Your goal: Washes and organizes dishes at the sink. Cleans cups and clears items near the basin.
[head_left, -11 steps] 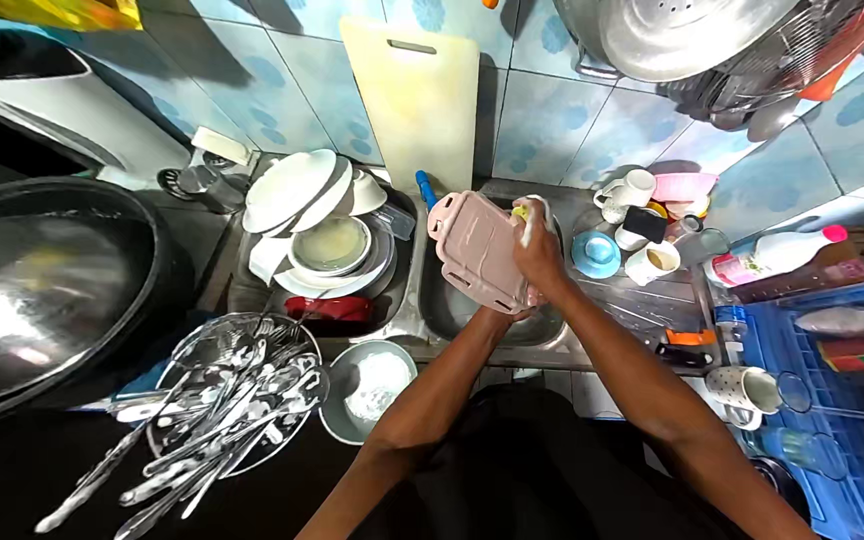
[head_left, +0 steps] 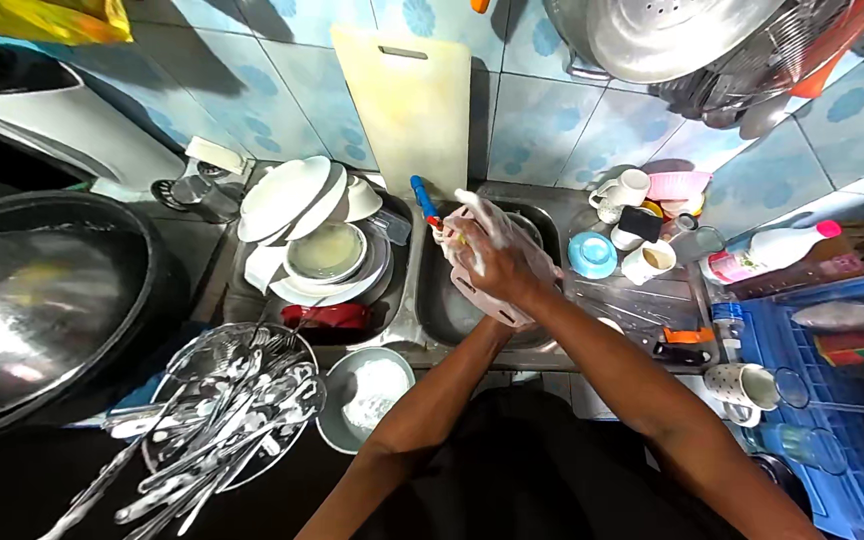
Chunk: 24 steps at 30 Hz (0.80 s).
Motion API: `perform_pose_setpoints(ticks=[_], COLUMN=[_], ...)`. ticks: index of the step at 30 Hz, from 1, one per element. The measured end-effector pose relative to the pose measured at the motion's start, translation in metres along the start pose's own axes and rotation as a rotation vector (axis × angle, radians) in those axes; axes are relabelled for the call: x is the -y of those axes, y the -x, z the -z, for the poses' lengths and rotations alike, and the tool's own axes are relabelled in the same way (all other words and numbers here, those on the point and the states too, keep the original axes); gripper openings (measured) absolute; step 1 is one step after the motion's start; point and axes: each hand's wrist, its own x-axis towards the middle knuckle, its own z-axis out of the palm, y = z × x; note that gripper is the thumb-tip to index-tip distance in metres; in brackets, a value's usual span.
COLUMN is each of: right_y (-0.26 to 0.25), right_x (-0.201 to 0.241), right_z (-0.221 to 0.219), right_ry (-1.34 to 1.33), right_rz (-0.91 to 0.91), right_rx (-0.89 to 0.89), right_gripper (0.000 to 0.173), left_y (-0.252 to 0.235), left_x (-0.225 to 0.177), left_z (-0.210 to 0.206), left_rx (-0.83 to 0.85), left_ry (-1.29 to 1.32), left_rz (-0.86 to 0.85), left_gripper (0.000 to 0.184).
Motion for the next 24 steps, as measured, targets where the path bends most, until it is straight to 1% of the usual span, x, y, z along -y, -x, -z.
perform_pose_setpoints(ticks=[1,2,3,4,6,7,10,11,13,14,15,16,17,18,19,20,21,22,24], right_y=[-0.010,-0.014,-0.015,-0.014,-0.007,0.000,0.027,0.035,0.045,0.048,0.051,0.055,0.058,0.061,0.065,0.069,0.072,0.074,0.073], right_x=[-0.011,-0.023,-0.033,-0.041,-0.050,-0.055,-0.066,-0.069,-0.074,-0.077,-0.080,-0.084,-0.089,-0.091,-0.092,-0.090,-0.088,-0.086,-0.084], right_z=[0.006,0.010,0.015,0.019,0.025,0.026,0.025,0.026,0.029,0.032,0.036,0.040,0.044,0.046,0.048,0.047,0.045,0.039,0.032], right_ry=[-0.011,-0.033,-0.071,-0.123,-0.273,-0.327,-0.576,-0.657,-0.687,-0.661,-0.621,-0.582,-0.537,-0.482,-0.436,-0.406,-0.385,-0.357,-0.308], right_rz=[-0.002,-0.061,-0.185,-0.332,-0.569,-0.638,-0.761,-0.815,-0.933,-0.995,-1.051,-1.093,-1.122,-1.138,-1.147,-1.165,-1.179,-1.179,-1.186], right_rx=[0.023,0.038,0.038,0.028,0.009,0.009,0.020,0.017,-0.035,-0.078,-0.131,-0.180,-0.224,-0.258,-0.267,-0.243,-0.205,-0.178,-0.149], right_gripper=[0.033,0.032,0.031,0.030,0.035,0.038,0.039,0.041,0.045,0.047,0.050,0.052,0.053,0.053,0.051,0.051,0.052,0.053,0.055], left_y=[-0.030,-0.068,-0.092,-0.100,-0.093,-0.092,-0.108,-0.110,-0.110,-0.107,-0.105,-0.101,-0.098,-0.098,-0.097,-0.096,-0.094,-0.091,-0.088], left_x=[0.017,0.036,0.045,0.042,0.024,0.020,0.032,0.035,0.036,0.035,0.034,0.032,0.024,0.016,0.009,0.004,0.002,-0.002,-0.008], left_z=[0.021,0.043,0.056,0.061,0.061,0.062,0.068,0.067,0.062,0.062,0.065,0.067,0.066,0.068,0.071,0.074,0.074,0.072,0.069], left_rx=[0.209,0.433,0.595,0.654,0.673,0.688,0.802,0.807,0.772,0.704,0.611,0.492,0.395,0.376,0.368,0.363,0.318,0.244,0.170], left_ry=[0.111,0.212,0.251,0.251,0.213,0.188,0.118,0.081,0.047,0.095,0.208,0.331,0.398,0.429,0.394,0.308,0.212,0.148,-0.007], left_rz=[-0.034,-0.068,-0.095,-0.107,-0.105,-0.096,-0.014,0.011,0.030,0.036,0.031,-0.005,-0.068,-0.151,-0.236,-0.332,-0.403,-0.430,-0.450], left_gripper=[0.024,0.032,0.034,0.033,0.026,0.024,0.024,0.024,0.030,0.034,0.038,0.046,0.056,0.062,0.065,0.056,0.041,0.037,0.044])
